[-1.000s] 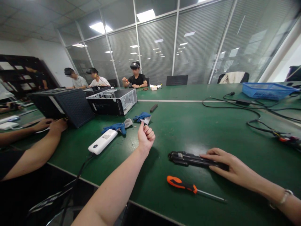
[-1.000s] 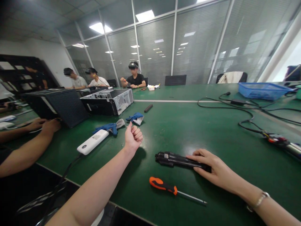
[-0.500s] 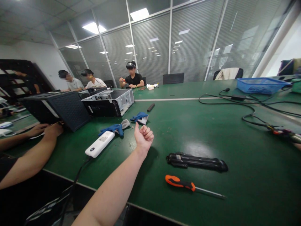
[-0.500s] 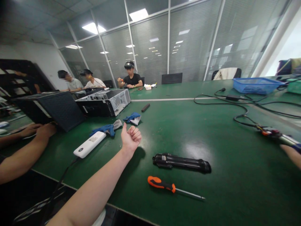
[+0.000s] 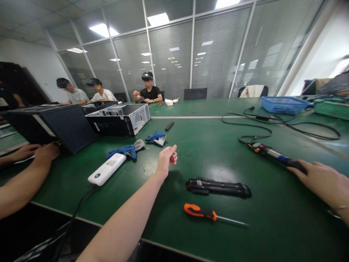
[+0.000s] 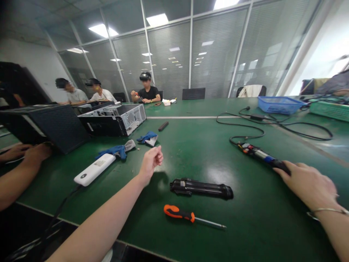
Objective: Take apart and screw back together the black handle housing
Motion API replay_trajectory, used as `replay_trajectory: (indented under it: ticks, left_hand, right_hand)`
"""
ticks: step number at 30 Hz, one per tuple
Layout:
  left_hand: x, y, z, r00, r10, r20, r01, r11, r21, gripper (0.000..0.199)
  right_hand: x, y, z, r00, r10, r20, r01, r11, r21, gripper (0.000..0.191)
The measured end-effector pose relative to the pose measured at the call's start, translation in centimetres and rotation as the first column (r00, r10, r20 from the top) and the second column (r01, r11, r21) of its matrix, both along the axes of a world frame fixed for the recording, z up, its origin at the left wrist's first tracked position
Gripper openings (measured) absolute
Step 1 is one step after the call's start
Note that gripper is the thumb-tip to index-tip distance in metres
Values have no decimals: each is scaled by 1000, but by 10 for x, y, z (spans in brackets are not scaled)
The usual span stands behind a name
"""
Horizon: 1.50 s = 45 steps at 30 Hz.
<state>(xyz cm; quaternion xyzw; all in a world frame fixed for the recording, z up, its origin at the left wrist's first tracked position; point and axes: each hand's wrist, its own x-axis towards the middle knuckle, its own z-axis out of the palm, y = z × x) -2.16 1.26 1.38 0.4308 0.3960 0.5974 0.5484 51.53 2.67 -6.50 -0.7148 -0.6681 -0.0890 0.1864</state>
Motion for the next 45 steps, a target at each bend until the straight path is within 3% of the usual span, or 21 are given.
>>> replay_trajectory:
  ticks: [1, 3, 6, 9, 13, 20, 25, 32, 35, 39, 45]
  left_hand:
    - [3, -2, -1, 986, -3, -166, 14, 998, 66, 40]
    - [7, -7, -3, 876, -24, -482, 138, 970, 201, 35]
    - [10, -16, -4, 574, -37, -818, 439, 857, 270, 41]
    - [12, -22, -4, 373, -4, -928, 594, 769, 236, 54]
    - [13, -26, 0, 262, -18, -965, 683, 710, 172, 44]
    - [15, -29, 8, 290, 3, -957, 735, 640, 225, 34]
    - [17, -34, 15, 335, 39, -941, 749, 595, 291, 32]
    - [13, -32, 21, 502, 177, -847, 627, 600, 497, 25]
    - [8, -27, 19, 548, 216, -808, 572, 608, 551, 23]
    - [3, -20, 14, 552, 221, -804, 541, 639, 547, 23]
    - [-1, -16, 8, 573, 235, -785, 504, 654, 564, 25]
  right_hand:
    - [-18, 1, 3, 997, -25, 73, 29, 998, -50, 52]
    - [-58, 1, 12, 990, 45, 135, -40, 998, -40, 50]
    - [-113, -3, 26, 970, 198, 142, -199, 980, -5, 50]
    - [-153, -8, 34, 937, 332, 111, -336, 942, 12, 45]
    - [-196, -14, 42, 877, 480, 33, -481, 876, 35, 39]
    - [-238, -28, 57, 751, 659, -32, -660, 751, -20, 35]
    - [-235, -34, 62, 735, 663, -142, -667, 745, 21, 36]
    - [-219, -44, 74, 710, 627, -321, -644, 762, 66, 37]
    - [-218, -44, 70, 679, 675, -288, -691, 721, 59, 41]
    - [-221, -43, 64, 662, 728, -176, -728, 681, 78, 43]
    - [-230, -50, 68, 621, 784, -17, -777, 619, 114, 39]
